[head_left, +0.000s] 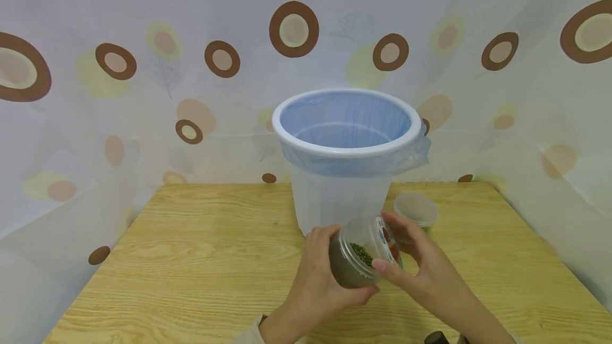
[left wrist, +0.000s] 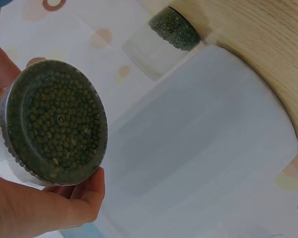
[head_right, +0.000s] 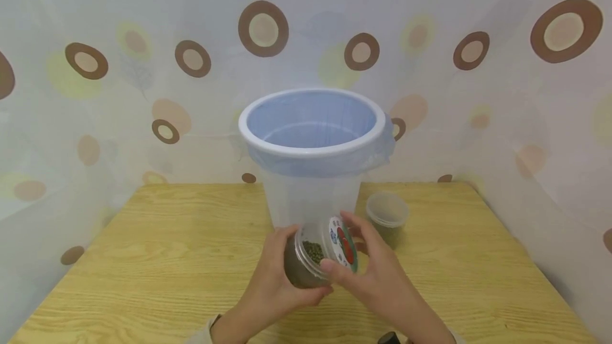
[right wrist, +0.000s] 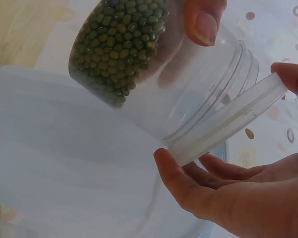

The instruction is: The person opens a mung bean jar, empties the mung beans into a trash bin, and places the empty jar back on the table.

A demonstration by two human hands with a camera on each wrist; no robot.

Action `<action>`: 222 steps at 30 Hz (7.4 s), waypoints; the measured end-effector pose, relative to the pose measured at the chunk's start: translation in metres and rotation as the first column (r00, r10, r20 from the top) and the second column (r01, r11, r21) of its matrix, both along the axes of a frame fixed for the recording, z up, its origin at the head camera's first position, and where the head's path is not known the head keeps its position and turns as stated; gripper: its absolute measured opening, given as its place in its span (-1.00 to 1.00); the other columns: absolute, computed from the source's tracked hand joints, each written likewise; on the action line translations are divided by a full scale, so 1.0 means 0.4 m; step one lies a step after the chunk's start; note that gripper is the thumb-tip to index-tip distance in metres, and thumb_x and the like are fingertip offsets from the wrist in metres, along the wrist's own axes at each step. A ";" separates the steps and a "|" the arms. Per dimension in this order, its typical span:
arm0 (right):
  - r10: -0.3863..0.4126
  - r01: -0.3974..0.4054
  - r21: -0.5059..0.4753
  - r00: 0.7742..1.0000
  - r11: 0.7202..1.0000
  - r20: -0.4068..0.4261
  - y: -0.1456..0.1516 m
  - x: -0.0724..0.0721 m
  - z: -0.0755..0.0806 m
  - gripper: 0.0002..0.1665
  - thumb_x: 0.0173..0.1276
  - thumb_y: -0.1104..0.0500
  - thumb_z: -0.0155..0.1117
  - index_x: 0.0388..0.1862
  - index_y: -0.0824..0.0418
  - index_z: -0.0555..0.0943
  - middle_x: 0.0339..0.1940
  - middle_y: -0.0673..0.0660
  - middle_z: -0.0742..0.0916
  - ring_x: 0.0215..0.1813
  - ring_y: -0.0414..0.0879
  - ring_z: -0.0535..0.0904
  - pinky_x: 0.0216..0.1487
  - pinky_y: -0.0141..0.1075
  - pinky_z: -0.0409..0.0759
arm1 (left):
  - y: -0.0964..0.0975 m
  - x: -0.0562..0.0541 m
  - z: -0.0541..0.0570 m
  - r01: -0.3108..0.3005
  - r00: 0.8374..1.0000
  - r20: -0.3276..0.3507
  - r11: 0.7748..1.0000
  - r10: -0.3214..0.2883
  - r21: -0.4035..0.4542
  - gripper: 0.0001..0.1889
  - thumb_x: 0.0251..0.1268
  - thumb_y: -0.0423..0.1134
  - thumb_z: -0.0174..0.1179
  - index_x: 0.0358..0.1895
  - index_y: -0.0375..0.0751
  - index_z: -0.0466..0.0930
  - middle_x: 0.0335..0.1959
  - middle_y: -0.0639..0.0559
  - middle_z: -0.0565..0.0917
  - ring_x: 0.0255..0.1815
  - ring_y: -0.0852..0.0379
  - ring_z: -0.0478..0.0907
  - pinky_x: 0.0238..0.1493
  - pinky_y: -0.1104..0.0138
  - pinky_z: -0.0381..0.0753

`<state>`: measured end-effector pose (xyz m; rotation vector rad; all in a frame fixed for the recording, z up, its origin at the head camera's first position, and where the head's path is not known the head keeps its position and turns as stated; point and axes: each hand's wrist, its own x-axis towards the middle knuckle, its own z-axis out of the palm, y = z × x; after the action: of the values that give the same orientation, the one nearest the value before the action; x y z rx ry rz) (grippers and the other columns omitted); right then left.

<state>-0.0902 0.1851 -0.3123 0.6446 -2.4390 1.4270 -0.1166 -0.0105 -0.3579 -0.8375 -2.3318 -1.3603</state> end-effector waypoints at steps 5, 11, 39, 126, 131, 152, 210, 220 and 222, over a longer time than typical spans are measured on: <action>0.067 -0.071 -0.093 0.996 0.993 -0.053 0.008 -0.012 -0.009 -0.21 0.26 0.41 0.28 0.43 0.20 0.22 0.25 0.19 0.48 0.19 -0.29 0.43 0.10 -0.53 0.45 | -0.006 -0.004 0.006 0.001 0.994 0.110 0.999 -0.007 0.048 -0.07 -0.17 -0.04 0.55 0.28 -0.23 0.20 0.05 0.03 0.35 0.06 0.11 0.32 0.02 0.22 0.44; 0.131 -0.134 -0.172 0.991 0.976 -0.026 0.018 -0.023 -0.012 -0.16 0.24 0.46 0.24 0.46 0.17 0.17 0.20 0.20 0.48 0.19 -0.20 0.46 0.08 -0.48 0.49 | -0.015 -0.011 0.015 -0.013 0.971 0.239 0.988 -0.025 0.157 -0.07 -0.13 -0.10 0.53 0.31 -0.21 0.14 0.16 -0.04 0.32 0.15 0.05 0.33 0.08 0.09 0.42; 0.137 -0.127 -0.128 0.988 0.984 0.076 0.005 -0.060 -0.047 -0.34 0.25 0.38 0.31 0.28 0.31 0.25 0.16 0.31 0.53 0.13 -0.18 0.53 0.06 -0.41 0.52 | -0.079 -0.005 0.092 -0.094 0.961 0.276 0.916 -0.018 0.389 -0.11 -0.15 -0.20 0.52 0.31 -0.10 0.20 0.18 -0.10 0.40 0.15 0.02 0.38 0.10 0.05 0.40; -0.020 0.005 0.370 0.999 0.929 0.038 -0.224 -0.186 -0.284 -0.30 -0.18 0.13 0.65 0.01 0.28 0.60 -0.09 0.15 0.69 -0.07 0.03 0.57 -0.03 -0.01 0.53 | -0.134 -0.008 0.134 -0.169 0.971 0.229 0.892 0.076 0.420 -0.18 -0.15 -0.23 0.52 0.25 -0.05 0.26 0.18 0.03 0.40 0.18 0.07 0.38 0.23 -0.04 0.27; -0.029 0.004 0.352 0.997 0.936 0.065 -0.238 -0.191 -0.277 -0.24 -0.20 0.14 0.66 0.04 0.33 0.57 -0.09 0.19 0.69 -0.09 0.07 0.58 -0.05 0.02 0.54 | -0.136 -0.007 0.138 -0.170 0.971 0.226 0.888 0.077 0.428 -0.18 -0.15 -0.23 0.52 0.25 -0.09 0.27 0.19 -0.01 0.41 0.18 0.06 0.38 0.23 -0.04 0.26; 0.013 -0.016 0.372 1.000 0.928 0.012 -0.263 -0.195 -0.293 -0.02 -0.32 0.09 0.68 0.15 0.36 0.47 0.02 0.22 0.64 0.00 0.12 0.55 0.08 0.05 0.48 | -0.144 -0.009 0.136 -0.185 0.971 0.220 0.884 0.096 0.430 -0.18 -0.16 -0.24 0.53 0.25 -0.07 0.27 0.18 0.01 0.41 0.19 0.06 0.37 0.22 -0.02 0.28; -0.165 0.118 -0.172 0.940 0.978 -0.297 0.113 -0.276 0.239 -0.70 0.43 0.21 0.15 0.00 0.39 0.64 -0.10 0.06 0.73 0.04 -0.14 0.55 0.06 -0.50 0.44 | -0.159 -0.013 0.141 -0.218 0.962 0.248 0.877 0.118 0.429 -0.22 -0.12 -0.21 0.51 0.23 -0.10 0.29 0.18 -0.05 0.39 0.15 -0.02 0.40 0.13 -0.02 0.38; -0.230 0.222 -0.072 0.962 0.972 -0.149 0.166 -0.393 0.202 -0.48 0.52 -0.04 -0.02 0.33 0.18 0.45 0.20 0.02 0.53 0.18 -0.24 0.39 0.16 -0.49 0.35 | -0.159 -0.013 0.140 -0.221 0.960 0.254 0.871 0.116 0.439 -0.22 -0.14 -0.21 0.52 0.22 -0.07 0.29 0.18 -0.04 0.40 0.14 0.00 0.41 0.13 0.01 0.39; -0.230 0.226 -0.044 0.967 0.973 -0.111 0.170 -0.406 0.199 -0.42 0.53 -0.09 -0.07 0.38 0.18 0.40 0.24 0.09 0.49 0.20 -0.22 0.37 0.20 -0.40 0.35 | -0.158 -0.012 0.139 -0.224 0.960 0.254 0.871 0.119 0.437 -0.22 -0.14 -0.20 0.52 0.22 -0.07 0.30 0.18 -0.04 0.40 0.13 0.00 0.41 0.13 0.01 0.39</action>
<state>-0.2525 0.2533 -0.2327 0.4110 -2.3104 1.2961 -0.1215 -0.0738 -0.3021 -0.3370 -2.0242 -1.8960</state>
